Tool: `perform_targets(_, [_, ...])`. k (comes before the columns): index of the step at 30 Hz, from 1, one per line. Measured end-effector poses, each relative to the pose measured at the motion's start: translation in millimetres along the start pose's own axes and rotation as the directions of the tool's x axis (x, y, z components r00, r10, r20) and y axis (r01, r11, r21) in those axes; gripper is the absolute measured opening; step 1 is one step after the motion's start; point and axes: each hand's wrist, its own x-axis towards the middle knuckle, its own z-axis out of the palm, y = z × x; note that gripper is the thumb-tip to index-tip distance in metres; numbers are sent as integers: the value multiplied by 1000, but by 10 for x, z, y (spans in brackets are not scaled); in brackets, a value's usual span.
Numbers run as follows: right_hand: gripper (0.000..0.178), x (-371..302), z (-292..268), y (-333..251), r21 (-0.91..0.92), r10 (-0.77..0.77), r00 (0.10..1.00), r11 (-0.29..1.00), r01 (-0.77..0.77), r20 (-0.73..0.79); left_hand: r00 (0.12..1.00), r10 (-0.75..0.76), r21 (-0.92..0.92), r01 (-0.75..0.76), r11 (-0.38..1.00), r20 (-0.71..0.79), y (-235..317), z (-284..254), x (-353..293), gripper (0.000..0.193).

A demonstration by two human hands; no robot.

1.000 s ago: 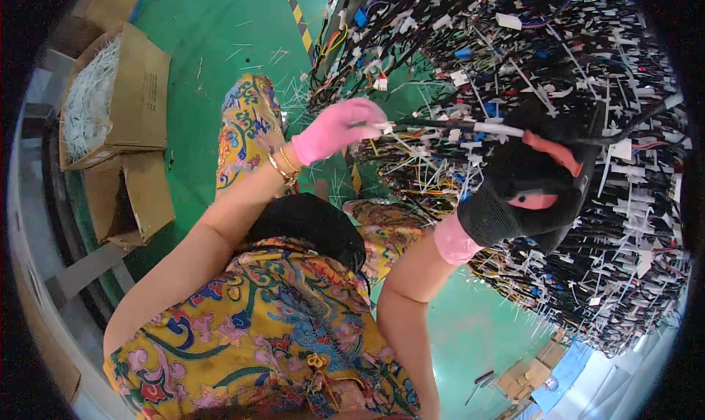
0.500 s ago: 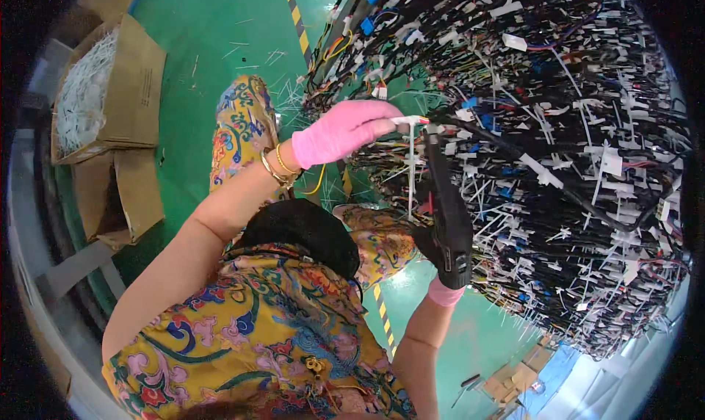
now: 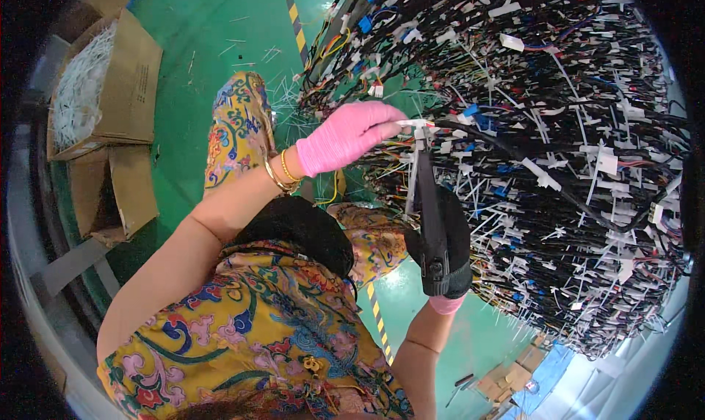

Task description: Assembling and binding a large, complex bundle of electrical wires using a handheld tool.

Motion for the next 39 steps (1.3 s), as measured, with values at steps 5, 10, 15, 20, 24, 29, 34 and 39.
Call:
perform_targets(5, [54,-127,138,96,153,216,975,963,-222,52,994,11,30,-8,1000,-110,90,141,-23,24])
perform_targets(10, [29,-357,428,331,267,319,937,899,-347,143,984,-23,30,28,999,-176,78,248,-55,22])
perform_targets(15, [22,-228,552,183,581,464,862,651,-489,205,985,27,70,-15,997,-171,16,267,-45,22])
perform_targets(20, [26,-198,518,124,375,305,952,887,-271,-33,990,14,98,0,995,-141,-47,278,-50,22])
perform_targets(24, [31,-360,530,303,824,599,751,252,-507,279,969,-187,-91,174,981,-161,-97,215,79,24])
perform_targets(29, [37,-58,650,151,-498,18,998,866,-49,-66,911,-378,-389,412,824,165,-122,137,143,30])
perform_targets(34, [37,166,701,3,-572,-14,992,818,-63,-129,906,-344,-218,398,891,248,-135,189,193,32])
perform_targets(39, [36,-11,510,294,-375,77,907,893,-247,-414,837,-478,-301,544,783,267,-369,-24,358,43])
